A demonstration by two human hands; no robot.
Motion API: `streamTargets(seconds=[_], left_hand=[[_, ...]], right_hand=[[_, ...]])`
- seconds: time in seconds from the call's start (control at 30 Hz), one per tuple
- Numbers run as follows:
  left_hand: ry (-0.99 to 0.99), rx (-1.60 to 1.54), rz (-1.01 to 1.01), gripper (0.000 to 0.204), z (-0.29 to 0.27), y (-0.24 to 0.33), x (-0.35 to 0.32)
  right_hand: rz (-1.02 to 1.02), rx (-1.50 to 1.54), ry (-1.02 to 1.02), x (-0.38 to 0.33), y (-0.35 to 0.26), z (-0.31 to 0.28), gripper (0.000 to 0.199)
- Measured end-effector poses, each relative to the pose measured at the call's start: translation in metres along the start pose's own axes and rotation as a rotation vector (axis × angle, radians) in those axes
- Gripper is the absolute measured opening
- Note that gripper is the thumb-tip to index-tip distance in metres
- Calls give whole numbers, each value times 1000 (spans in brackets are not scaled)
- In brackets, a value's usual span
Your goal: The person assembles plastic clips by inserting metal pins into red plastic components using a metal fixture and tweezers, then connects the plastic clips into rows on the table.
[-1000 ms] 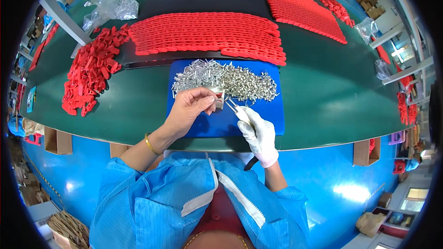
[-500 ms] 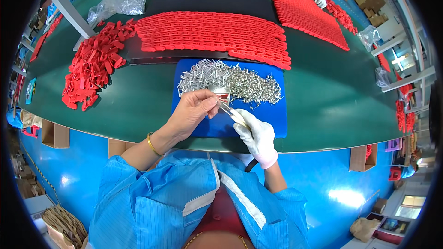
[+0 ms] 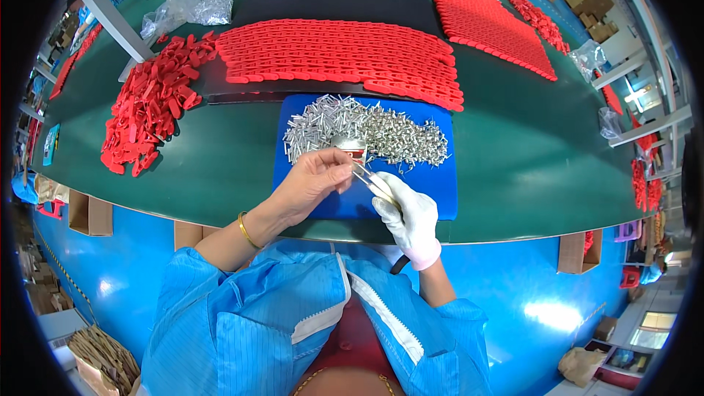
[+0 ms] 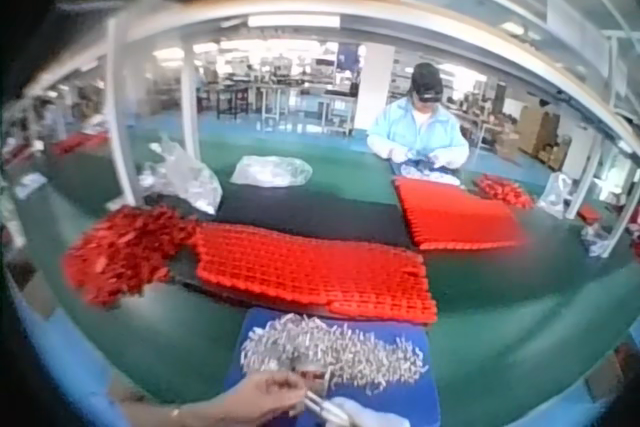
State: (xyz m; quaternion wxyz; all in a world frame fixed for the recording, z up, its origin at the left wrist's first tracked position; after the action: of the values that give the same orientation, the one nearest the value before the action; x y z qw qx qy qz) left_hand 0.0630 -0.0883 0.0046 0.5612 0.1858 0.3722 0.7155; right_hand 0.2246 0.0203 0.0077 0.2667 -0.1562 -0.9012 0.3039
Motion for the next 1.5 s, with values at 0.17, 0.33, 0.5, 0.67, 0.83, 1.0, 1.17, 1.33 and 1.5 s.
streamTargets(seconds=[0.17,0.33,0.5,0.67,0.83,1.0,1.17,1.33,1.5], left_hand=[[-34,-185,22,11,-7,4,5],[-40,-282,-4,13,-5,4,2],[-42,-307,-33,14,-3,1,1],[-10,-281,-5,12,-4,4,1],[-28,-220,9,11,-4,0,0],[-22,-193,30,10,-3,1,0],[13,-202,53,10,-1,5,0],[13,-179,65,10,0,5,-1],[98,88,184,12,-1,2,-2]], right_hand=[[-4,37,47,-1,3,1,37],[28,28,-34,-1,4,3,37],[6,21,-45,1,2,5,37],[7,39,-21,-2,3,4,37],[-1,35,-16,0,3,4,37],[-18,18,-10,1,1,3,38],[12,10,-42,0,3,2,39],[-4,17,-2,0,3,4,37],[-60,-211,69,1,-4,5,35]])
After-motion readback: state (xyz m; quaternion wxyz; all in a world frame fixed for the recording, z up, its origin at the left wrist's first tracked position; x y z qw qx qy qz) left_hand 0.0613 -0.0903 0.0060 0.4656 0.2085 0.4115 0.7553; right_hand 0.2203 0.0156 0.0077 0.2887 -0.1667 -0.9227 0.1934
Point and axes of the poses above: each hand's wrist, its own x-axis towards the middle knuckle, its own z-axis out of the palm, y = z × x, the point moved 1 cm from there along x, towards the middle knuckle, and after that the axes turned 4 degrees about -x, right-handed, at the moved point
